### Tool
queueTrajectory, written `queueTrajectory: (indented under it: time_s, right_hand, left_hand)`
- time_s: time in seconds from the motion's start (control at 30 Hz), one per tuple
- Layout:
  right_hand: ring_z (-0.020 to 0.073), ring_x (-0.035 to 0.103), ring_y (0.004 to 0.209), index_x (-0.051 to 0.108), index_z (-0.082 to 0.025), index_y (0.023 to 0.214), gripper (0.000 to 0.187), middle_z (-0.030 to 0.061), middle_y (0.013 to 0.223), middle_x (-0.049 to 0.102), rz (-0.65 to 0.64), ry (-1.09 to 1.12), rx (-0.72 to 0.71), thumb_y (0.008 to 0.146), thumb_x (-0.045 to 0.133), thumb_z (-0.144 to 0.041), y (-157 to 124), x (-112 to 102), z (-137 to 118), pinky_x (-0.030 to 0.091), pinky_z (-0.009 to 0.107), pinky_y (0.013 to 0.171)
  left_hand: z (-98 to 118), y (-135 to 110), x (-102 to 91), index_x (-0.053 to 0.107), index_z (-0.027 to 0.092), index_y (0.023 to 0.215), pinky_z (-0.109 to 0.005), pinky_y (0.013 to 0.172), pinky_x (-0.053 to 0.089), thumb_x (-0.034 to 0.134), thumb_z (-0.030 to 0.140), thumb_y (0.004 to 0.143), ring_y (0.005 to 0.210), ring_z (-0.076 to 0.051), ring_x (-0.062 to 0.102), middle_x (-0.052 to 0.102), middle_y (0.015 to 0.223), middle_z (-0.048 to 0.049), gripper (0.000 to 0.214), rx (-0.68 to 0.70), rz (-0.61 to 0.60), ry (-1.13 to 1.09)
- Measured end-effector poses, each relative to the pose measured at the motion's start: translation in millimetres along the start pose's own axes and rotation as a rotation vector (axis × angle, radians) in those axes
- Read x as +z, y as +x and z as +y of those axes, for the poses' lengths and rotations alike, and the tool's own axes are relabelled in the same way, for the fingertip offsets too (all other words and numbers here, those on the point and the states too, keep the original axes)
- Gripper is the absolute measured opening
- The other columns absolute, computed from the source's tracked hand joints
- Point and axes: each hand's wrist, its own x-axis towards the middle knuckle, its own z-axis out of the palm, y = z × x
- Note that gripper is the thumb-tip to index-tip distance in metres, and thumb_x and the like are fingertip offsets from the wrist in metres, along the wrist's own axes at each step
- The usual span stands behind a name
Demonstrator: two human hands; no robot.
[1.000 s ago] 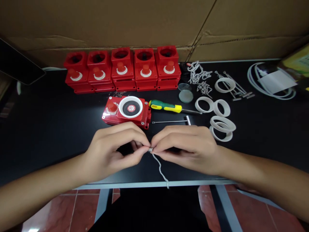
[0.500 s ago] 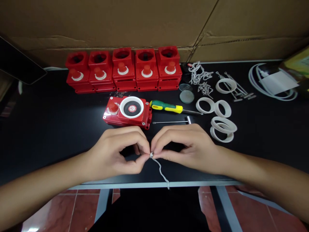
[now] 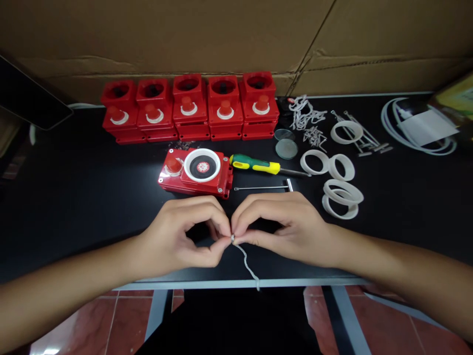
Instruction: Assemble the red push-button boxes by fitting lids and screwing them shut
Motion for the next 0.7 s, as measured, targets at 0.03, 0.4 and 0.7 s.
queueTrajectory:
  time_s: [0.03,0.4,0.7]
  right_hand:
    - [0.0133,0.083,0.089,0.080,-0.018,0.102,0.007,0.0041,0.098,0.087,0.003,-0.002,-0.011,0.106,0.086,-0.015,0.3,0.1,-0.2,0.067,0.023,0.084]
    - [0.0137,0.082,0.092,0.078,-0.018,0.106,0.006,0.0045,0.101,0.085,-0.037,-0.017,-0.009,0.108,0.084,-0.018,-1.2,0.4,-3.9,0.067,0.023,0.086]
    - [0.0223,0.083,0.099,0.077,-0.023,0.113,0.010,0.0075,0.110,0.085,0.030,-0.669,-0.173,0.110,0.076,-0.013,6.2,-42.5,-12.5,0.068,0.034,0.087]
  left_hand:
    - [0.2,0.1,0.4,0.080,0.019,0.094,-0.017,0.070,0.065,0.081,0.004,0.092,0.070,-0.010,0.074,0.080,0.090,0.0003,0.016,-0.004,0.000,-0.007]
    - [1.6,-0.6,-0.3,0.080,0.019,0.090,-0.015,0.066,0.062,0.081,0.003,0.089,0.067,-0.009,0.073,0.080,0.085,0.0017,0.016,-0.029,-0.017,-0.054]
    - [4.7,2.9,-3.0,0.076,0.018,0.085,-0.014,0.068,0.060,0.078,0.003,0.088,0.068,-0.008,0.071,0.076,0.081,0.0026,0.015,-0.075,0.052,-0.102]
